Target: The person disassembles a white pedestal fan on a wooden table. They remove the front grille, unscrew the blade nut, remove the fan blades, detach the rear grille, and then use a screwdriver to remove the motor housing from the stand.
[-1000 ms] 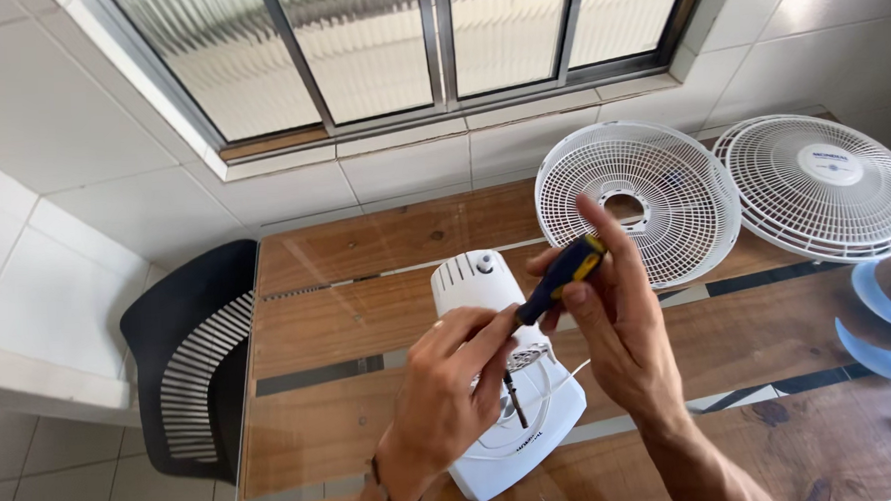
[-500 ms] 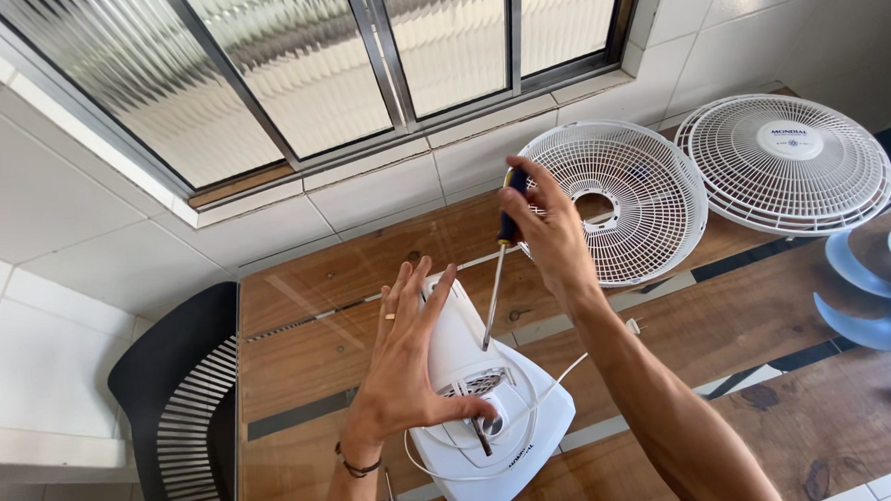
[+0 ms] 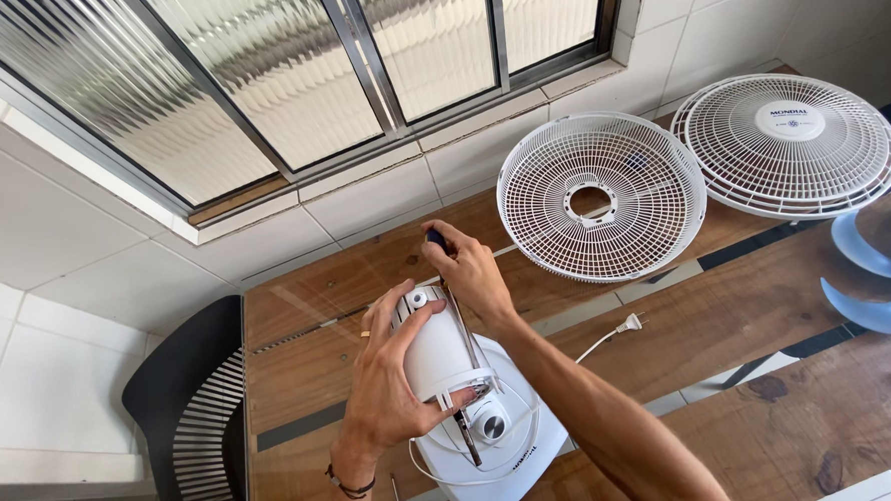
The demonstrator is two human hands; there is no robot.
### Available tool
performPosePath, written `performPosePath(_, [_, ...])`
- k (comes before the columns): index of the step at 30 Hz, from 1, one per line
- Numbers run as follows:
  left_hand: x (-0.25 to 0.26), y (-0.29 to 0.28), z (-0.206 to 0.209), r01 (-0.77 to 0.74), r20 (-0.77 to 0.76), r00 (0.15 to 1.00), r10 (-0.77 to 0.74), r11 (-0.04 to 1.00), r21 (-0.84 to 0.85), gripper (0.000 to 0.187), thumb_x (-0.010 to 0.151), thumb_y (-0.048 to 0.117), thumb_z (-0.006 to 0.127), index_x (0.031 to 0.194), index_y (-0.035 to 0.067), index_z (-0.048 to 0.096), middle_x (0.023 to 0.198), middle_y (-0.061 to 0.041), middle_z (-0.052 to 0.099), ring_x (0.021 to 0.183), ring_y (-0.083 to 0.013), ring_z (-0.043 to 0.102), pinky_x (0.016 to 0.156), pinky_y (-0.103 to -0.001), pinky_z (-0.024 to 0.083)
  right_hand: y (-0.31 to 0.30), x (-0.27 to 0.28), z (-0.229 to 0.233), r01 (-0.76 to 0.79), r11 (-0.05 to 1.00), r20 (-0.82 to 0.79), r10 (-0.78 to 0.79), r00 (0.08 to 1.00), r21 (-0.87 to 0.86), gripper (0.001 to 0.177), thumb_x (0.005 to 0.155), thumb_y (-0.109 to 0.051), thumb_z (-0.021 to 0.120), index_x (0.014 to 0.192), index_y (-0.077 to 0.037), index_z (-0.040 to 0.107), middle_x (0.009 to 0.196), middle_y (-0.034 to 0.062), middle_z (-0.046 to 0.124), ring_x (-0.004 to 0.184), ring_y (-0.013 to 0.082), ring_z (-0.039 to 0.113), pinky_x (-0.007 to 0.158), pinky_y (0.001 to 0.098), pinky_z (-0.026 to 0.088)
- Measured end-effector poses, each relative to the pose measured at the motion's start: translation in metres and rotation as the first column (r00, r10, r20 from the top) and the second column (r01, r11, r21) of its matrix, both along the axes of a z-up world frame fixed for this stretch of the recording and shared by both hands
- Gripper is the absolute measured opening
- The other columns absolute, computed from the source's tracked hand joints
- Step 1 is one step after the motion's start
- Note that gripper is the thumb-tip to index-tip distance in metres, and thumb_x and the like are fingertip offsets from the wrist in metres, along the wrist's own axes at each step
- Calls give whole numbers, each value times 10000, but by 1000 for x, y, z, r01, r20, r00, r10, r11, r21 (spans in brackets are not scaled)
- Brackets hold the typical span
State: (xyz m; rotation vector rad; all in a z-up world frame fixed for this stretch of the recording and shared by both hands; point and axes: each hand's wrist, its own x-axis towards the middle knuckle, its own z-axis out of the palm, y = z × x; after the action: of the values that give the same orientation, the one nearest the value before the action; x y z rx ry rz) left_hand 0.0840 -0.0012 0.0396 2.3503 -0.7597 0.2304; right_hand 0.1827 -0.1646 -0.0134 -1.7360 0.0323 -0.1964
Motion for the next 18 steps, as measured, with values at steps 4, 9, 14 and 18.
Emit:
performPosePath(4, [-1, 1, 2, -10, -40, 999, 9, 1000, -10, 951, 501, 482, 940, 1319, 91, 651, 1506, -241, 429, 1389, -453, 427, 1048, -585, 446, 1, -3, 3, 66, 992, 55, -73, 996, 110, 426, 960, -249, 622, 1359, -100, 641, 701, 12, 640, 551, 73, 523, 454, 257, 415])
performPosePath(9, [0, 1, 1, -3, -11, 1000, 3, 1000, -15, 959, 484, 482, 947, 1315, 96, 664, 1499, -238, 440, 1382, -452, 431, 1054, -592, 443, -20, -13, 18, 216, 954, 122, -244, 962, 209, 421, 962, -209, 628, 1371, -111, 638, 725, 13, 587, 573, 63, 494, 440, 227, 391])
performPosePath(14, [0, 3, -2, -35, -63, 997, 37, 999, 41, 995, 475, 507, 964, 1332, 120, 641, 1511, -234, 399, 1380, -449, 397, 1021, -596, 442, -37, -34, 26, 295, 912, 337, -384, 860, 286, 393, 1019, -130, 626, 1412, -109, 612, 871, -5, 588, 665, 37, 522, 506, 190, 445])
performPosePath(18, [2, 2, -5, -20, 35, 999, 19, 999, 27, 986, 484, 478, 957, 1366, 177, 636, 1546, -226, 383, 1403, -448, 372, 1062, -612, 435, -47, -55, 26, 358, 818, 502, -564, 655, 451, 355, 1069, -99, 574, 1422, -95, 540, 898, 24, 611, 621, 45, 547, 455, 190, 491])
